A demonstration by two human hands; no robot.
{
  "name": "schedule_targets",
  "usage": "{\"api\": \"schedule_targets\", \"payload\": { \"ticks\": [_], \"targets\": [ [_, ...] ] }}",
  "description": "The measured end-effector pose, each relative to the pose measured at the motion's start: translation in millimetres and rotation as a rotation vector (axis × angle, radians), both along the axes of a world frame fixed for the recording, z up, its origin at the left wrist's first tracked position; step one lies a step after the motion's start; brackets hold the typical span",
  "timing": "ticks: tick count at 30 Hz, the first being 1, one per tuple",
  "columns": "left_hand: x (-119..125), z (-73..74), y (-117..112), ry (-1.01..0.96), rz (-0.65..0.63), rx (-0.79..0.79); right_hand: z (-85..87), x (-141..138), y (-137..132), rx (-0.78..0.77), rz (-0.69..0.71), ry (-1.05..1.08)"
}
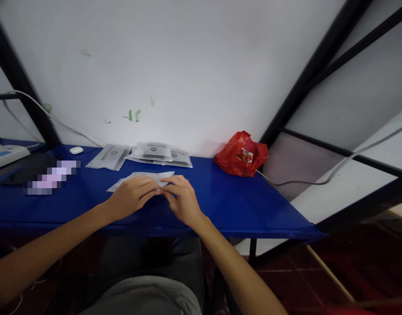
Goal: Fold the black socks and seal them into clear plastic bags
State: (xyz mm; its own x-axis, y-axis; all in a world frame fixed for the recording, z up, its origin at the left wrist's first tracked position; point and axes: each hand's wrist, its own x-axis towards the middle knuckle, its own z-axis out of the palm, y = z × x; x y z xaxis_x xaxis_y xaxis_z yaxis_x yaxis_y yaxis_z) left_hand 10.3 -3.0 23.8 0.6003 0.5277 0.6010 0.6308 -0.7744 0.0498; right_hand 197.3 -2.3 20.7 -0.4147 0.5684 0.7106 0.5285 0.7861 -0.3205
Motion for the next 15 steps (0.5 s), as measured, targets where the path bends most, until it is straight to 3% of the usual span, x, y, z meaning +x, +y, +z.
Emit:
{"api": "schedule_targets", "payload": {
  "ticks": [8, 15],
  "targets": [
    [-16, -7.6, 5, 0.263, 0.152, 0.155, -4.5, 4, 4, 0.033, -0.051, -0.074],
    [-34, -8.5, 3, 0.421, 0.198, 0.157, -15.7, 10, 8, 0.021, -0.066, -0.086]
  ]
}}
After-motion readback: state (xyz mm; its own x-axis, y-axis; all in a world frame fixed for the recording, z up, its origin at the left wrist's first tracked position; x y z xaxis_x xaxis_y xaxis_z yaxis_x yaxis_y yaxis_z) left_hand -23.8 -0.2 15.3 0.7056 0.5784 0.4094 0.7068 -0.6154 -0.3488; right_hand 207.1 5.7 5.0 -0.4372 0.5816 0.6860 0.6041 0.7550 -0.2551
